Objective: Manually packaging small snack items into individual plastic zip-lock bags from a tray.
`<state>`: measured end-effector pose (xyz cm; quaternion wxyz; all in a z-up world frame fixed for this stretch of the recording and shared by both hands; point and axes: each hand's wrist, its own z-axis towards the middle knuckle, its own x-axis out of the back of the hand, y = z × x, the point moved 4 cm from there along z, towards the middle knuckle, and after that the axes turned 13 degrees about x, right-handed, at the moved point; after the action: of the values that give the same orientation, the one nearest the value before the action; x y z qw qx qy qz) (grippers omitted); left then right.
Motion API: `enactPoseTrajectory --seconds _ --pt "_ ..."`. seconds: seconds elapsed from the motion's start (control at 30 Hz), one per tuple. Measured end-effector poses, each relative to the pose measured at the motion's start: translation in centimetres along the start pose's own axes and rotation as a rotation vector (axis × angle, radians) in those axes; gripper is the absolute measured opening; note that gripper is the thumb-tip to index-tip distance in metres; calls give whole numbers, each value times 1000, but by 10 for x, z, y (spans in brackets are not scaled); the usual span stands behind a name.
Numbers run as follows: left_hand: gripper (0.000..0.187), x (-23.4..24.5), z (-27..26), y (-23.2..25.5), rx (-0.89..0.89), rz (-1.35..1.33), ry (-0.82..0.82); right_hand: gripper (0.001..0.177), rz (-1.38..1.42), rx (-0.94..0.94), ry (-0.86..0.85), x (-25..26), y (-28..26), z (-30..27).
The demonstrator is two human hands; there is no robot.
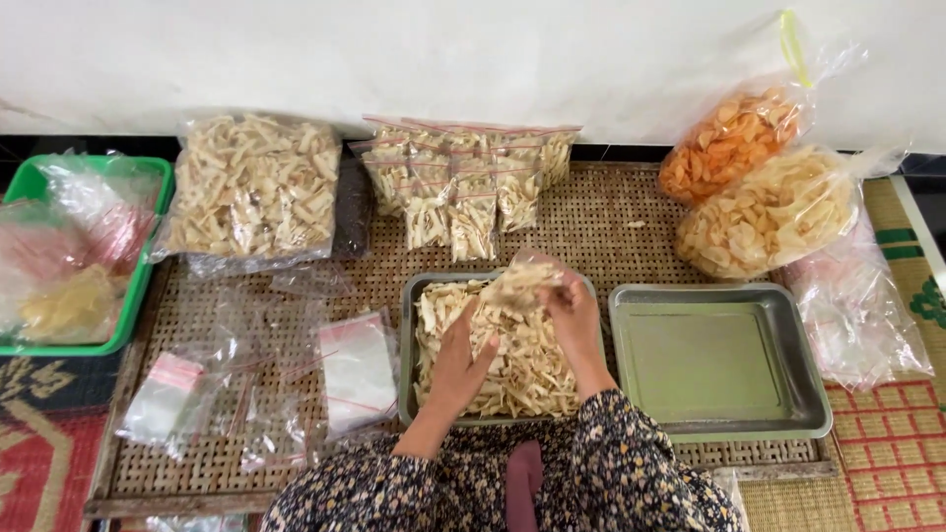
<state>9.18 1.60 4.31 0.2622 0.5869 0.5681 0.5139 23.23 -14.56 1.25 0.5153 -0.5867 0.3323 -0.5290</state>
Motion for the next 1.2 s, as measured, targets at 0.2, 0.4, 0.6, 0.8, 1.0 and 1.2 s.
enactPoseTrajectory --seconds 0.2,0.4,0.6,0.8,1.0,1.2 --pt "78 -26 25 -36 -77 281 86 33 -209 16 288 13 2 102" --pt "66 -28 42 -44 -113 276 106 30 -380 -56 344 22 62 203" --pt "63 -25 43 -33 -77 255 49 32 -443 -165 302 6 82 241" --pt "61 -27 45 -35 -111 235 43 72 -261 -136 82 -19 129 268" --pt "58 -26 44 -34 -84 181 39 85 -289 -272 -58 -24 57 233" --pt "68 -24 44 -35 -79 173 41 53 -446 53 158 -40 83 201"
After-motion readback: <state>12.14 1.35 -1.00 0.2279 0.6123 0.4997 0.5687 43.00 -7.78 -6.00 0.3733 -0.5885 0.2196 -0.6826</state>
